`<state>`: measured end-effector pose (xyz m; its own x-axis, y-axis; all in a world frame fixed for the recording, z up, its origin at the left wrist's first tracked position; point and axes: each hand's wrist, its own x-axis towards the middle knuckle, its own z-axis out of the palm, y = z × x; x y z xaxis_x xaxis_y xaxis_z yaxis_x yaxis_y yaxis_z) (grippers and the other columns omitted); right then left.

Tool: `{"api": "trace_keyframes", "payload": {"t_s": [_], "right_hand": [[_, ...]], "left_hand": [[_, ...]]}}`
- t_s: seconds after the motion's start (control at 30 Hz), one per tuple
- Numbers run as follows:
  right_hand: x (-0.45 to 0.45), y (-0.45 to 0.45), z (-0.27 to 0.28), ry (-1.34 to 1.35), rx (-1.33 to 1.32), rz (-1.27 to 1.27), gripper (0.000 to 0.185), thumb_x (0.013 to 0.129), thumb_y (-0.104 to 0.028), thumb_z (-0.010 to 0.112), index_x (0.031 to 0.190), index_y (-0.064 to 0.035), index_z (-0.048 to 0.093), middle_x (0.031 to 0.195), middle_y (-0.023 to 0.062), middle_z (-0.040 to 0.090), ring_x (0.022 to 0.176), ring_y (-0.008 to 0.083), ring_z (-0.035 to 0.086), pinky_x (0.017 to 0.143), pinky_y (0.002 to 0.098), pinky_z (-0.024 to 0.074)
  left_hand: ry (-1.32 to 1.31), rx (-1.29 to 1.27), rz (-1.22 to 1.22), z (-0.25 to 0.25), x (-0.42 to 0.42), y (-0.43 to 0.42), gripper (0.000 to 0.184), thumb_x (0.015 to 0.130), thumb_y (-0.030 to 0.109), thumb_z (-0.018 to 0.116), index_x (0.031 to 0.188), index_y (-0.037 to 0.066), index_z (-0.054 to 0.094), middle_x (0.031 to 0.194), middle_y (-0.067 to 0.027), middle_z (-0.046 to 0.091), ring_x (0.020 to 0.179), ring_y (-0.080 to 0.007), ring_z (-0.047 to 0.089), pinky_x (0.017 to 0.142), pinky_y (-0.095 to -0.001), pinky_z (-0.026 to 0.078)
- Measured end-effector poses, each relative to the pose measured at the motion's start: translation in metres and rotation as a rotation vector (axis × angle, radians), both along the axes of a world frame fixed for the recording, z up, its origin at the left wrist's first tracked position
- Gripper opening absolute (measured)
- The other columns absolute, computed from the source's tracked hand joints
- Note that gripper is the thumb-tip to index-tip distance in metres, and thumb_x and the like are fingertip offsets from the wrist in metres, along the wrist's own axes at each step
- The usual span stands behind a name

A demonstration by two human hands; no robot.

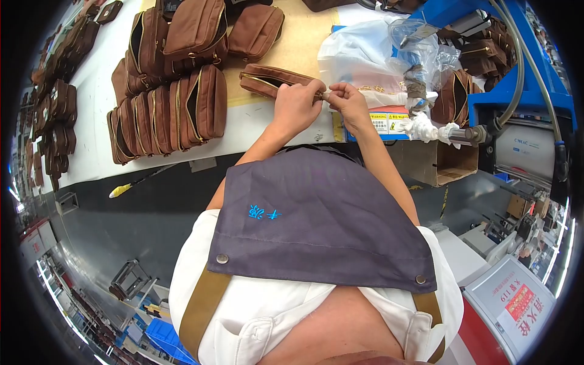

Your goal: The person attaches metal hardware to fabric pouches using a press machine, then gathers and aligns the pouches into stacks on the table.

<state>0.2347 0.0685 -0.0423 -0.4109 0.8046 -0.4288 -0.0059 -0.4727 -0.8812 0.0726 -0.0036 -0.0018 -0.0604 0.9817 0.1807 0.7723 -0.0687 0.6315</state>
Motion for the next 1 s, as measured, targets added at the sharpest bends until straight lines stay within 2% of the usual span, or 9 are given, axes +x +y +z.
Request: {"api": "trace_keyframes", "payload": {"t_s": [0.3,0.5,0.57,0.73,0.8,0.87,0.93,0.97,1.0], "right_hand": [[-0.008,-0.001,0.001,0.096,0.112,0.039,0.037,0.083,-0.001,0.077,0.115,-0.0004,0.059,0.092,0.0022,0.061,0.084,0.0099,0.059,0.075,0.0242,0.0548],[-0.007,-0.001,0.015,-0.070,0.370,0.141,0.041,0.082,-0.007,0.076,0.118,-0.0011,0.058,0.098,0.0059,0.065,0.088,0.0122,0.062,0.080,0.0282,0.0548],[-0.006,0.000,0.016,-0.065,0.422,0.146,0.041,0.085,-0.009,0.075,0.121,0.0008,0.058,0.103,0.0074,0.065,0.092,0.0137,0.062,0.083,0.0296,0.0549],[0.012,-0.002,0.047,-0.084,0.603,0.215,0.040,0.088,-0.019,0.075,0.123,-0.0048,0.061,0.113,0.0076,0.065,0.096,0.0143,0.065,0.085,0.0293,0.0526],[0.022,-0.004,0.064,-0.104,0.796,0.235,0.048,0.088,-0.022,0.076,0.130,-0.0070,0.058,0.107,0.0055,0.061,0.076,0.0113,0.058,0.070,0.0272,0.0499],[0.041,-0.008,0.111,0.030,0.631,0.309,0.059,0.085,-0.021,0.078,0.137,-0.0088,0.053,0.103,0.0053,0.060,0.068,0.0116,0.052,0.064,0.0258,0.0467],[0.068,-0.009,0.133,0.012,0.384,0.486,0.070,0.083,-0.020,0.080,0.143,-0.0096,0.047,0.103,0.0060,0.059,0.067,0.0110,0.056,0.063,0.0235,0.0455],[0.076,-0.013,0.140,0.060,0.373,0.533,0.075,0.080,-0.021,0.081,0.144,-0.0097,0.045,0.093,0.0044,0.061,0.067,0.0106,0.060,0.059,0.0232,0.0467],[0.087,-0.018,0.149,0.005,0.351,0.544,0.075,0.080,-0.022,0.082,0.144,-0.0093,0.045,0.092,0.0043,0.061,0.068,0.0109,0.062,0.058,0.0238,0.0479]], "left_hand": [[0.139,0.043,0.014,0.001,0.001,-0.002,0.017,0.079,0.015,0.068,0.096,0.014,0.066,0.078,-0.0041,0.070,0.077,-0.0250,0.067,0.070,-0.0421,0.041],[0.278,0.121,-0.038,0.001,0.002,0.002,0.017,0.080,0.017,0.068,0.096,0.012,0.068,0.077,-0.0072,0.068,0.077,-0.0288,0.064,0.071,-0.0438,0.044],[0.269,0.175,-0.068,-0.001,-0.003,0.005,0.011,0.079,0.019,0.070,0.080,0.010,0.063,0.077,-0.0081,0.067,0.077,-0.0287,0.064,0.071,-0.0434,0.043],[0.106,0.133,-0.212,0.055,-0.018,0.001,0.009,0.087,0.017,0.070,0.092,0.010,0.066,0.085,-0.0089,0.069,0.084,-0.0293,0.065,0.077,-0.0423,0.043],[0.040,0.088,-0.298,0.097,-0.014,-0.001,0.010,0.087,0.015,0.072,0.092,0.008,0.066,0.083,-0.0087,0.069,0.081,-0.0292,0.064,0.074,-0.0411,0.044],[0.010,0.066,-0.434,0.123,-0.007,0.001,0.010,0.087,0.014,0.072,0.093,0.008,0.068,0.083,-0.0092,0.070,0.078,-0.0289,0.064,0.071,-0.0405,0.046],[-0.174,-0.051,-0.611,0.144,0.004,0.009,0.011,0.086,0.009,0.073,0.092,0.002,0.069,0.086,-0.0136,0.071,0.077,-0.0262,0.068,0.072,-0.0345,0.052],[-0.210,-0.084,-0.741,0.148,0.010,0.017,0.009,0.089,0.008,0.071,0.095,0.001,0.068,0.088,-0.0112,0.073,0.078,-0.0177,0.069,0.073,-0.0302,0.053],[-0.298,-0.158,-0.799,0.148,0.016,0.021,0.009,0.091,0.010,0.070,0.096,0.002,0.069,0.088,-0.0105,0.073,0.079,-0.0185,0.069,0.073,-0.0308,0.053]]}}
